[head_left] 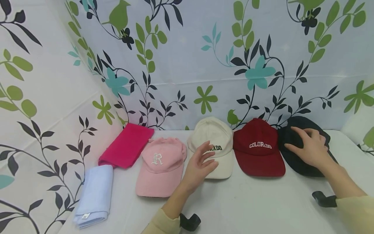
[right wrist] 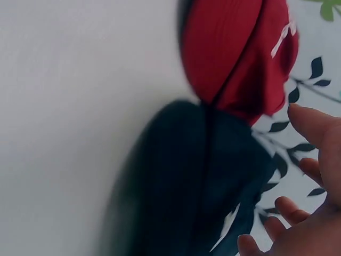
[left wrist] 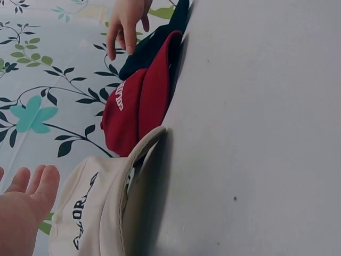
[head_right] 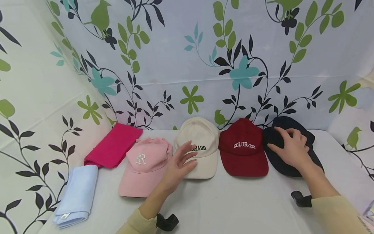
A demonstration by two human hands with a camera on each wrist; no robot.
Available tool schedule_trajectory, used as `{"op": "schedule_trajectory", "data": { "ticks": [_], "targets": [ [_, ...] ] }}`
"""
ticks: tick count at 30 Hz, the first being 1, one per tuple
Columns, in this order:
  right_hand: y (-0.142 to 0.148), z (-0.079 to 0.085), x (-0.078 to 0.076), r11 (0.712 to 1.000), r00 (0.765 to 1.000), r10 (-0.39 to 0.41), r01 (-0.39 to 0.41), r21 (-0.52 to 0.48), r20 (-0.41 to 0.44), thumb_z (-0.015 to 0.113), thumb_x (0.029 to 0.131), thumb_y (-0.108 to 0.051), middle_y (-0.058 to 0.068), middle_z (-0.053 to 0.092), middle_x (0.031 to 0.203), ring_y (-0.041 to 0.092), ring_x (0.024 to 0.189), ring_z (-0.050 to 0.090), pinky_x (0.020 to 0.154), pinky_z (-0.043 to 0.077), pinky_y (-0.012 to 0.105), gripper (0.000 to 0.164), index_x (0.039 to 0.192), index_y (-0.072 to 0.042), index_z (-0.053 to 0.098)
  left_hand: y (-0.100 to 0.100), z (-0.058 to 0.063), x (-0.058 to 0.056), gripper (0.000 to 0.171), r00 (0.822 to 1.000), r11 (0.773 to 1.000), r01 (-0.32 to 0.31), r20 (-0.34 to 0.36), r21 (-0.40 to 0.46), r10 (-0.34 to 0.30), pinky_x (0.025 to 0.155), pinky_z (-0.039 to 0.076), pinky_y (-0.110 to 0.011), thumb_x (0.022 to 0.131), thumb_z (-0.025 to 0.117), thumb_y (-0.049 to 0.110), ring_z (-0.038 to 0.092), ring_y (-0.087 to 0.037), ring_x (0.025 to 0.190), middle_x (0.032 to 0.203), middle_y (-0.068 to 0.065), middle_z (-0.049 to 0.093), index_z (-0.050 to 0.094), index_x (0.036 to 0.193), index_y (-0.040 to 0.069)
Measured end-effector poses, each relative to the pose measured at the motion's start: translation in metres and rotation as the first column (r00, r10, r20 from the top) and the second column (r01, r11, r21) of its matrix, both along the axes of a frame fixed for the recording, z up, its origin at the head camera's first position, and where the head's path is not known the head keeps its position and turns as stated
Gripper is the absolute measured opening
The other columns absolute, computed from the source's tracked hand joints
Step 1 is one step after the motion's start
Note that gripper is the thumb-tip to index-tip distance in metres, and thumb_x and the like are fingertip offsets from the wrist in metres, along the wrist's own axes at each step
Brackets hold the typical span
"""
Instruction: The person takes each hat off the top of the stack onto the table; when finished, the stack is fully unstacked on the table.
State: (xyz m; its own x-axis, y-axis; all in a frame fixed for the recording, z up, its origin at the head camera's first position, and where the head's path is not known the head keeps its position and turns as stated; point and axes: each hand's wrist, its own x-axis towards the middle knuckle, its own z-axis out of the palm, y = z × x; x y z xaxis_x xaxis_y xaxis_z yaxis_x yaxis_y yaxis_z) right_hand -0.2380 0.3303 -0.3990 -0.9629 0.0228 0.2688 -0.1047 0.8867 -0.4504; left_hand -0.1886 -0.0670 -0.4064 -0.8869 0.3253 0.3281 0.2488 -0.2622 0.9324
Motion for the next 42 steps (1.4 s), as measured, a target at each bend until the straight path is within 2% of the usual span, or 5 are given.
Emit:
{"op": "schedule_trajectory", "data": {
  "ticks": [12,20,27,33,42],
  "targets": [
    [-0.047,0.013,0.001,0.987,0.982,0.152,-0.157,-0.037,-0.111,0.077,0.089,-0.022,0.039,0.027,0.139,0.061,0.127,0.022,0.087,0.030,0.079,0.077,0.150,0.002,0.035,-0.017,-0.001,0.003,0.074,0.999,0.998,-0.050,-0.002,-0.036,0.050,0.109,0.041,-0.043,0.091,0.067,-0.006,0.036,-0.047,0.138,0.151,-0.029,0.034,0.030,0.155,-0.002],
    [-0.084,0.021,0.008,0.969,0.972,0.210,-0.222,-0.113,-0.109,0.078,0.088,-0.024,0.034,0.029,0.144,0.055,0.129,0.025,0.086,0.033,0.080,0.080,0.152,-0.002,0.035,-0.035,0.000,0.007,0.073,0.993,0.992,-0.114,-0.029,-0.053,0.112,0.108,0.043,-0.042,0.089,0.069,-0.006,0.039,-0.046,0.136,0.150,-0.026,0.038,0.036,0.154,0.003],
    [-0.122,0.022,0.009,0.934,0.949,0.299,-0.312,-0.171,-0.099,0.077,0.090,-0.024,0.028,0.030,0.145,0.050,0.130,0.026,0.090,0.034,0.078,0.078,0.153,-0.007,0.034,-0.056,0.000,0.010,0.070,0.983,0.980,-0.185,-0.027,-0.075,0.184,0.106,0.044,-0.034,0.090,0.069,-0.006,0.040,-0.044,0.137,0.150,-0.022,0.040,0.037,0.152,0.000],
    [-0.152,0.016,0.008,0.906,0.929,0.355,-0.370,-0.208,-0.106,0.077,0.090,-0.019,0.026,0.030,0.147,0.047,0.132,0.028,0.095,0.039,0.072,0.075,0.153,-0.006,0.036,-0.071,-0.003,0.014,0.070,0.978,0.975,-0.205,0.018,-0.088,0.207,0.107,0.042,-0.034,0.092,0.067,-0.006,0.038,-0.043,0.139,0.152,-0.014,0.041,0.036,0.154,0.004],
    [-0.195,0.012,0.004,0.844,0.892,0.430,-0.452,-0.288,-0.139,0.077,0.090,-0.017,0.023,0.033,0.145,0.042,0.132,0.029,0.100,0.039,0.064,0.072,0.152,-0.007,0.040,-0.090,-0.007,0.021,0.067,0.962,0.949,-0.271,-0.014,-0.162,0.273,0.103,0.045,-0.038,0.092,0.068,-0.003,0.045,-0.043,0.135,0.150,-0.017,0.043,0.037,0.152,0.003]
  ]
}}
